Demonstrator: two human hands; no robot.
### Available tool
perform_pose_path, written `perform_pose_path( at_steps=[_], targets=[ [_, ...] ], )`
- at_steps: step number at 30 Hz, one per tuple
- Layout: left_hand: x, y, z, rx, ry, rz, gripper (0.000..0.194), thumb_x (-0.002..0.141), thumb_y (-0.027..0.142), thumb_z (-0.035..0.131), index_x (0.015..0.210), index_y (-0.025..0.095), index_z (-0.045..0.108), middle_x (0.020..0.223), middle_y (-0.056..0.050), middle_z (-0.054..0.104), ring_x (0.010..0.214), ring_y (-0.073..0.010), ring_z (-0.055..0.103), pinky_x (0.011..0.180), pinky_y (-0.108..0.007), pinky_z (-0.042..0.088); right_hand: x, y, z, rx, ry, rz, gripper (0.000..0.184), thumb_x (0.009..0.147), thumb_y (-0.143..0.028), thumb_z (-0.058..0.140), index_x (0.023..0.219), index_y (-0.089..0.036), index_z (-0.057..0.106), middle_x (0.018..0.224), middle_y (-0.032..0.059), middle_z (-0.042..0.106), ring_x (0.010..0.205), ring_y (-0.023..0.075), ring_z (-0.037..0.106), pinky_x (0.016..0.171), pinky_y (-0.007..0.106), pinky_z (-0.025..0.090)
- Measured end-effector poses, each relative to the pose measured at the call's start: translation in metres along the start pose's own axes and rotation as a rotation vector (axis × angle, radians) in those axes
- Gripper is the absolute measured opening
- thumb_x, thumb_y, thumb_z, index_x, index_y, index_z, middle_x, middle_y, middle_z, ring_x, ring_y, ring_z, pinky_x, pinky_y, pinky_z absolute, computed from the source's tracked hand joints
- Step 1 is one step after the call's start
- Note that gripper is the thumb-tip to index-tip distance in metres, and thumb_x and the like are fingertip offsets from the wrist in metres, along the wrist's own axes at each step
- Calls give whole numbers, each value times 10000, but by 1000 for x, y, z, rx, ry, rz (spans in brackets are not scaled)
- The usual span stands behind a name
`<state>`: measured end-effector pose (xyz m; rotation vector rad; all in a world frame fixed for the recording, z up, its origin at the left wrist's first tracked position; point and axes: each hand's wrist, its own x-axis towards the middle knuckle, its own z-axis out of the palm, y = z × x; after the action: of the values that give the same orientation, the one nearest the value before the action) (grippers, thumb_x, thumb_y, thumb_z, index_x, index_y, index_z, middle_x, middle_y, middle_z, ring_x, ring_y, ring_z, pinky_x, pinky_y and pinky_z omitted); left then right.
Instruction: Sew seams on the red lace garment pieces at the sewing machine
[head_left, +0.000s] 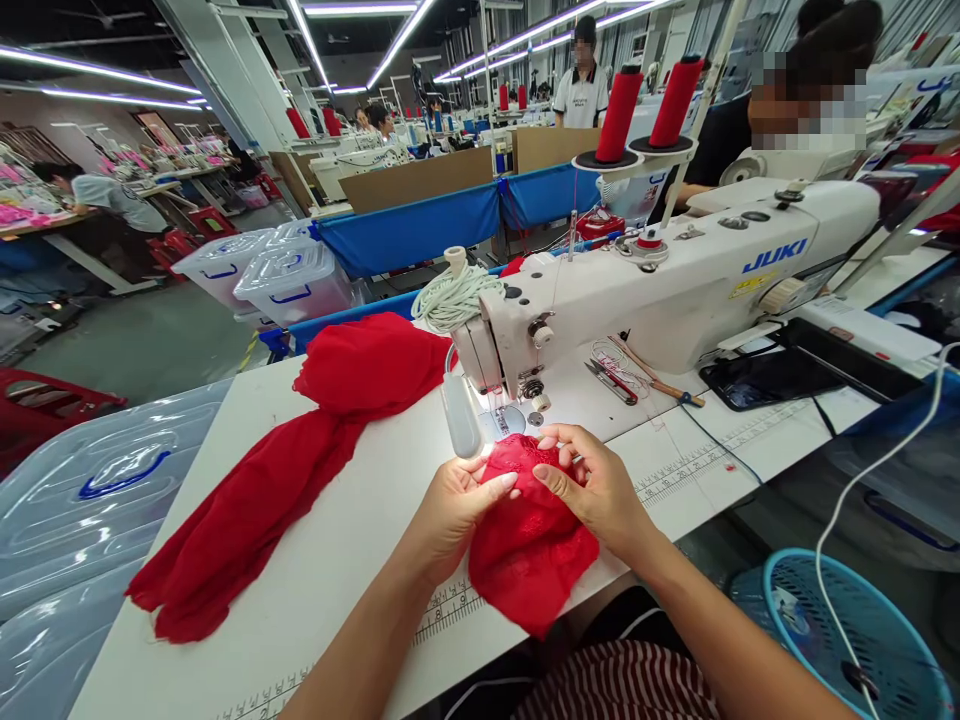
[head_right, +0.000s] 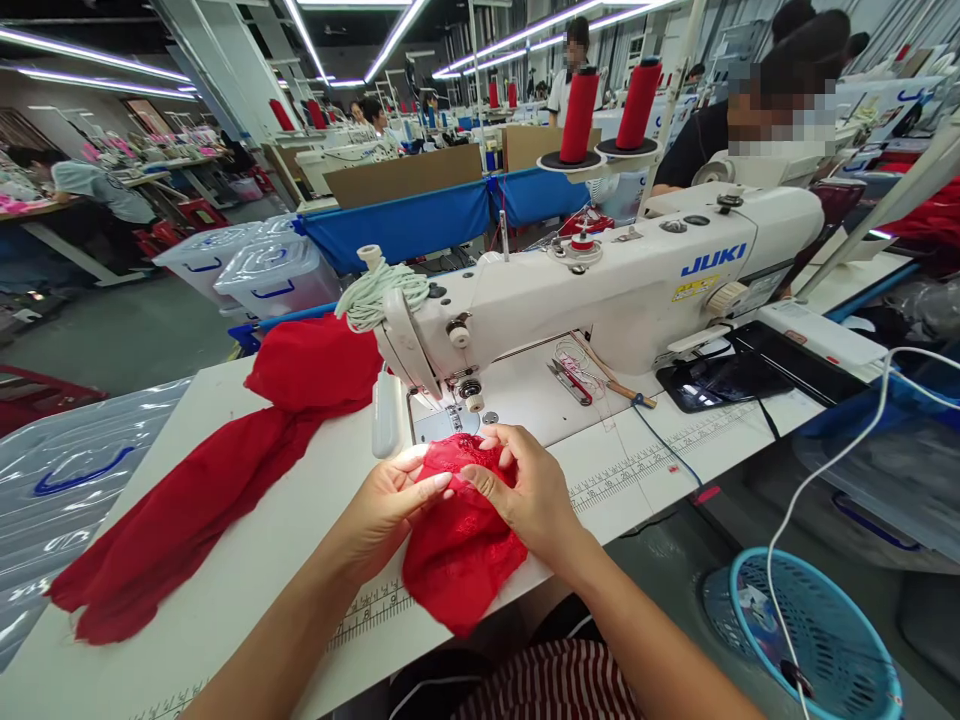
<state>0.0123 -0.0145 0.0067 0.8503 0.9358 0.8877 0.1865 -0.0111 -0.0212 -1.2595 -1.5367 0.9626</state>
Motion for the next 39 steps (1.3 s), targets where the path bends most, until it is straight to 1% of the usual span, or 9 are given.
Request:
perform_pose_path(
  at_steps=[3, 5, 11, 17, 20, 24, 29, 34, 39],
  targets=[
    [0, -2, -1, 11, -7, -5, 271, 736, 236, 738, 991, 154, 690, 771, -59, 702, 719, -156, 640, 710, -255, 522, 4, -5, 5, 11, -3, -43, 154, 828, -372, 604, 831, -223, 645, 793, 16, 622, 655, 146, 520, 618, 261, 418],
    [0, -2, -2, 11, -8, 7, 266, 725, 234, 748, 971, 149, 695, 781, -56, 701, 727, -149, 635, 712, -245, 517, 6, -7, 5, 13, 52, -69, 212, 844, -340, 578, 678, -209, 605, 705, 4, 601, 624, 138, 508, 605, 255, 406],
    [0, 0, -2, 12, -2, 10, 167, 713, 268, 758, 779, 138, 677, 702, -9, 643, 670, -113, 586, 721, -239, 507, 9, 1, -11, 44, 361, -10, 349, 889, -406, 499, 607, -202, 470, 553, -42, 430, 522, 108, 384, 504, 240, 335],
    [-1, 4, 1, 19, 6, 17, 184, 739, 297, 736, 836, 146, 697, 764, -23, 657, 720, -122, 588, 717, -227, 504, 2, -4, -4, -135, 209, -192, 121, 908, -295, 474, 903, -217, 566, 884, 31, 610, 700, 139, 541, 612, 251, 441],
    [-2, 4, 3, 26, 13, 44, 235, 800, 376, 660, 827, 149, 711, 760, -32, 664, 711, -130, 586, 655, -213, 494, -5, -9, 10, -313, 148, -317, 144, 910, -323, 506, 833, -216, 565, 832, 35, 630, 771, 173, 571, 689, 286, 446],
    [-1, -2, 3, 15, 105, 99, 233, 769, 380, 685, 755, 149, 711, 663, -10, 643, 649, -123, 563, 602, -204, 469, -5, -9, 24, -501, 201, -425, 142, 908, -259, 516, 775, -213, 535, 762, 27, 625, 724, 173, 561, 641, 281, 423],
    [2, -4, -2, -16, 170, 125, 284, 738, 372, 717, 589, 140, 650, 561, 14, 586, 562, -88, 496, 562, -186, 446, 2, -7, 23, -425, 149, -457, 240, 903, -173, 481, 668, -221, 479, 665, 7, 580, 653, 160, 529, 603, 271, 423],
    [1, 2, -4, 76, 74, 47, 241, 735, 381, 725, 721, 141, 715, 666, -11, 632, 662, -124, 563, 656, -225, 500, 4, -6, 15, -390, 151, -359, 114, 883, -203, 535, 780, -223, 581, 801, 24, 635, 777, 183, 590, 704, 304, 482],
    [-2, 3, 0, 111, 40, 35, 276, 767, 420, 683, 857, 167, 748, 752, -30, 670, 743, -167, 596, 662, -250, 514, 2, -10, 18, -300, 283, -467, 172, 891, -162, 503, 1001, -205, 629, 974, 70, 653, 847, 165, 629, 724, 278, 515]
  ],
)
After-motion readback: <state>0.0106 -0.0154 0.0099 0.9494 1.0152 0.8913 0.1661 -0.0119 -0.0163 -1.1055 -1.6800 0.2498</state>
